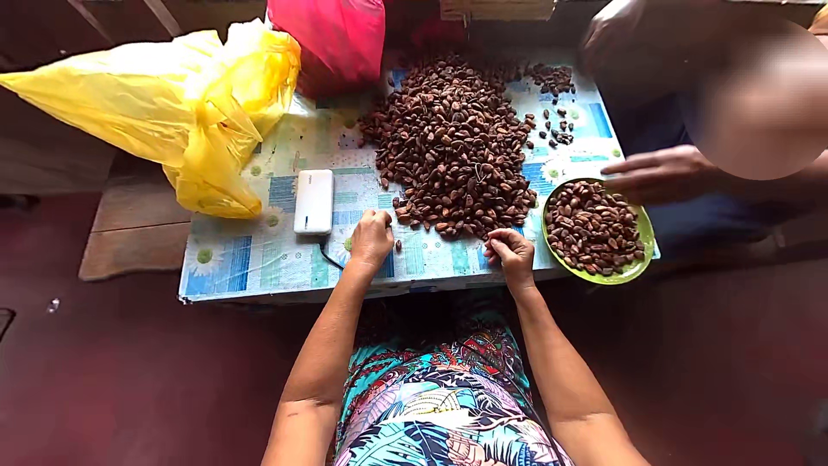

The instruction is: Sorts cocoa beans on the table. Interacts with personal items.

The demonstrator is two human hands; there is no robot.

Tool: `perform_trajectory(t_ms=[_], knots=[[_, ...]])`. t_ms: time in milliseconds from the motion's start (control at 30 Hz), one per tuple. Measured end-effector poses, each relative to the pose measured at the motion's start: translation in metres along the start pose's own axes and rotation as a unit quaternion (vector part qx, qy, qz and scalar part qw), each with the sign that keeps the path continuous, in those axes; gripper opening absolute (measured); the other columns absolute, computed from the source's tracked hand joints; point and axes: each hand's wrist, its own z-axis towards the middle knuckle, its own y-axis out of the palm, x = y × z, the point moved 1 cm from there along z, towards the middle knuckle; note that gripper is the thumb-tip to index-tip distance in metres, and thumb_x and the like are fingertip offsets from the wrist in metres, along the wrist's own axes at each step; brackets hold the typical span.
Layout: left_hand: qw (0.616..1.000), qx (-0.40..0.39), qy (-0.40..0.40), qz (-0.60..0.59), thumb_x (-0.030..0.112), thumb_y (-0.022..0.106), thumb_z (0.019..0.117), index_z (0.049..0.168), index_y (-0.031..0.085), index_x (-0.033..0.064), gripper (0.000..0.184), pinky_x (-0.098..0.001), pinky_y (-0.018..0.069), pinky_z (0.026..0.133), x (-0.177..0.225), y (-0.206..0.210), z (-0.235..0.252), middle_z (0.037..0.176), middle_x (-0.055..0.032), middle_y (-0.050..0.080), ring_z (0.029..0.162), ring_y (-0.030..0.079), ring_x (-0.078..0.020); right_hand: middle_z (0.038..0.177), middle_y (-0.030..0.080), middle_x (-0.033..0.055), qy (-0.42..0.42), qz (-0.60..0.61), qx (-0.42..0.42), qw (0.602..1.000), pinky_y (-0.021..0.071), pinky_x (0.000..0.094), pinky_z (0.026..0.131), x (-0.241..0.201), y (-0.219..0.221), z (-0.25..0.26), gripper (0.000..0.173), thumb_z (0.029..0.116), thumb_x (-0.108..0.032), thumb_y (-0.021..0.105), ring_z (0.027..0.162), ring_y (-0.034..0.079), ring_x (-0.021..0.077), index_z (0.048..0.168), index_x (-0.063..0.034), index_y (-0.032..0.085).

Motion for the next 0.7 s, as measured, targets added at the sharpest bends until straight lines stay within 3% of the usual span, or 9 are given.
perform_trajectory(t_ms=[100, 200, 267, 367, 467, 533, 567, 633, 700], knots=[[0.989, 0.078, 0.101, -0.072, -0.001, 0.063, 0.0948, 0.112, 0.071, -0.0112, 0.021, -0.0550, 0.0535, 0.096, 0.015, 0.003, -0.013, 0.109, -0.0299, 0.070, 0.104, 0.069, -0.0432, 0.092, 0.073, 0.0038, 0.109, 0.129, -0.013, 0.986, 0.0627, 0.0301, 0.069, -0.022, 0.026, -0.007, 0.030, 0.1029, -0.002, 0.035, 0.074, 0.072, 0.0123, 0.119, 0.0018, 0.060], [0.973, 0.063, 0.197, -0.099, 0.003, 0.067, 0.0944, 0.115, 0.071, -0.0067, 0.023, -0.0548, 0.0561, 0.092, 0.057, 0.021, -0.042, 0.112, -0.0266, 0.069, 0.104, 0.069, -0.0404, 0.106, 0.070, 0.0080, 0.253, 0.251, -0.053, 0.933, 0.0603, 0.0342, 0.083, -0.046, 0.063, -0.022, 0.044, 0.1097, -0.017, 0.019, 0.088, 0.072, 0.0165, 0.139, -0.0015, 0.049], [0.966, 0.060, 0.233, -0.095, 0.008, 0.074, 0.0892, 0.121, 0.070, -0.0037, 0.034, -0.0562, 0.0547, 0.093, 0.069, 0.034, -0.052, 0.118, -0.0256, 0.068, 0.108, 0.067, -0.0406, 0.088, 0.070, 0.0029, 0.316, 0.340, 0.003, 0.886, 0.0592, 0.0271, 0.070, -0.048, 0.082, -0.024, 0.039, 0.1122, -0.022, 0.025, 0.074, 0.069, 0.0111, 0.123, -0.0068, 0.059], [0.978, 0.054, 0.180, -0.089, 0.014, 0.069, 0.0963, 0.124, 0.067, -0.0061, 0.034, -0.0555, 0.0550, 0.093, 0.042, 0.030, -0.045, 0.119, -0.0277, 0.066, 0.108, 0.067, -0.0414, 0.087, 0.071, 0.0057, 0.339, 0.389, 0.036, 0.856, 0.0613, 0.0301, 0.074, -0.040, 0.074, -0.020, 0.039, 0.1115, -0.016, 0.027, 0.076, 0.071, 0.0150, 0.108, -0.0028, 0.063], [0.994, 0.050, 0.067, -0.066, 0.015, 0.069, 0.0962, 0.124, 0.065, -0.0107, 0.038, -0.0601, 0.0530, 0.091, 0.006, 0.017, -0.034, 0.116, -0.0317, 0.065, 0.104, 0.066, -0.0462, 0.070, 0.059, -0.0045, 0.269, 0.227, 0.013, 0.936, 0.0435, 0.0144, 0.046, -0.036, 0.053, -0.016, 0.033, 0.1087, -0.006, 0.033, 0.050, 0.051, 0.0003, 0.105, -0.0039, 0.065], [0.997, 0.048, 0.058, -0.037, 0.015, 0.071, 0.0956, 0.120, 0.067, -0.0104, 0.035, -0.0622, 0.0529, 0.089, 0.001, 0.018, -0.032, 0.113, -0.0317, 0.066, 0.103, 0.066, -0.0476, 0.068, 0.052, -0.0044, 0.153, 0.017, -0.005, 0.988, 0.0334, 0.0147, 0.044, -0.031, 0.040, -0.011, 0.025, 0.1052, -0.004, 0.043, 0.047, 0.038, -0.0007, 0.110, -0.0016, 0.067], [0.996, 0.045, 0.069, -0.021, 0.012, 0.069, 0.0963, 0.115, 0.069, -0.0100, 0.029, -0.0618, 0.0535, 0.088, 0.002, 0.020, -0.032, 0.110, -0.0312, 0.066, 0.103, 0.067, -0.0478, 0.079, 0.059, 0.0012, 0.088, -0.102, -0.020, 0.991, 0.0387, 0.0203, 0.052, -0.030, 0.034, -0.008, 0.024, 0.1046, -0.006, 0.047, 0.055, 0.044, 0.0043, 0.114, -0.0015, 0.068], [0.995, 0.034, 0.096, -0.008, 0.004, 0.065, 0.0964, 0.105, 0.071, -0.0090, 0.017, -0.0596, 0.0550, 0.085, 0.006, 0.025, -0.030, 0.105, -0.0298, 0.066, 0.100, 0.067, -0.0467, 0.102, 0.073, 0.0178, -0.024, -0.263, -0.055, 0.963, 0.0556, 0.0439, 0.073, -0.033, 0.032, -0.001, 0.023, 0.1020, -0.004, 0.054, 0.078, 0.067, 0.0248, 0.118, 0.0022, 0.069], [0.993, 0.031, 0.108, -0.023, -0.002, 0.062, 0.0952, 0.106, 0.071, -0.0093, 0.016, -0.0575, 0.0558, 0.086, 0.009, 0.026, -0.025, 0.106, -0.0292, 0.067, 0.099, 0.068, -0.0448, 0.100, 0.073, 0.0217, -0.103, -0.351, -0.070, 0.928, 0.0559, 0.0553, 0.067, -0.027, 0.042, 0.004, 0.022, 0.0967, -0.003, 0.062, 0.077, 0.070, 0.0356, 0.117, 0.0013, 0.070]])
